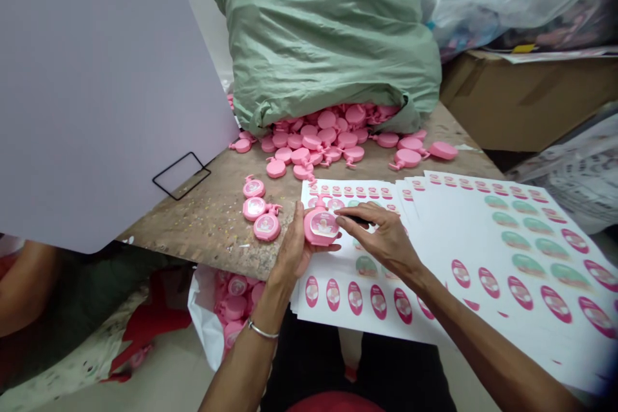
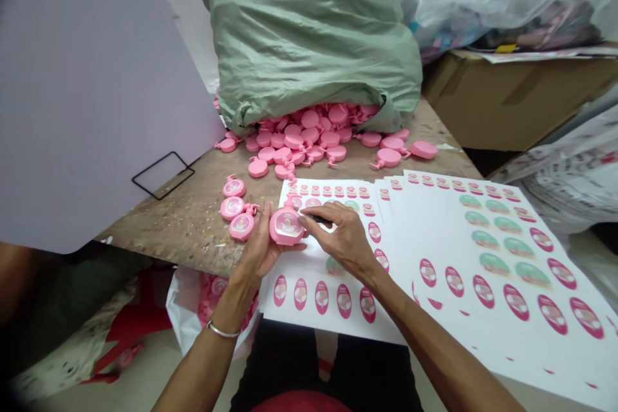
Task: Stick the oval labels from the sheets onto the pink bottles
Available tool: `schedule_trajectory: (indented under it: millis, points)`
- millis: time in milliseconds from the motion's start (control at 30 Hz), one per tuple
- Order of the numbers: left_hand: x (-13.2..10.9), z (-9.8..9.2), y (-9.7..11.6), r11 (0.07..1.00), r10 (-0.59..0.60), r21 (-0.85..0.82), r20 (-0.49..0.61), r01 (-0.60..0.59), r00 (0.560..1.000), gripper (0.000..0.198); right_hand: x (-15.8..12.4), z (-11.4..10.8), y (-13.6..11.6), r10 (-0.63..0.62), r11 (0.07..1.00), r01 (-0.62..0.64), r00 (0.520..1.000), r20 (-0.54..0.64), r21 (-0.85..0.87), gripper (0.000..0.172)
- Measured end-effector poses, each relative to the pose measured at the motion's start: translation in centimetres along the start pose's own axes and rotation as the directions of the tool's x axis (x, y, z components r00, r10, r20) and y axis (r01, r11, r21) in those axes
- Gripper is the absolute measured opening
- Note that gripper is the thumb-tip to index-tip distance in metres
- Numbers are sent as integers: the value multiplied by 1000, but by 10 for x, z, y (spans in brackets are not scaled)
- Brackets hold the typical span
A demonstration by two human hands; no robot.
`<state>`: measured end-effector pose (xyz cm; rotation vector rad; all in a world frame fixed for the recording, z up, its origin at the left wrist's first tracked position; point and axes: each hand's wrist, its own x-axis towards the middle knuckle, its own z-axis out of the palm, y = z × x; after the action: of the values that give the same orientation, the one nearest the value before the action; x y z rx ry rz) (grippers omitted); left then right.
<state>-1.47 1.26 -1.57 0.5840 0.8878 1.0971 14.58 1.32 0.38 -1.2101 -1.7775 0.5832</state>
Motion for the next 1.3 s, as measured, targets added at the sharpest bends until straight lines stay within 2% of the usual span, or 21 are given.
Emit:
schedule_trajectory:
  millis: [433, 900, 1067, 1133, 1200, 1300]
  points:
    - [-1, 2, -1, 999, 23, 25, 39, -24, 999, 51, -1, 1, 2, -6, 1000, 7, 1000, 20, -29, 21]
    - [0, 3, -1, 1000, 24, 10, 15, -24, 1000, 54, -1, 0, 2, -5, 999, 5, 1000, 10, -42, 20]
    - [-8, 4, 4, 994, 66, 82, 103, -75, 992, 48, -1, -2, 6, -28, 993, 28, 1000, 8, -116, 20]
    - [-12, 6, 6, 986, 78, 134, 143, -98, 987, 47, -2, -2, 6, -38, 964, 28, 999, -36, -264, 26]
    - [-17, 8, 5, 982, 68, 163, 163, -95, 984, 47, -2, -1, 5, -39, 922, -9, 993, -114, -388, 40]
    - [-24, 7, 3, 976, 33, 204, 225, -80, 974, 42, -1, 4, 9, -23, 947, -17, 992, -122, -320, 69]
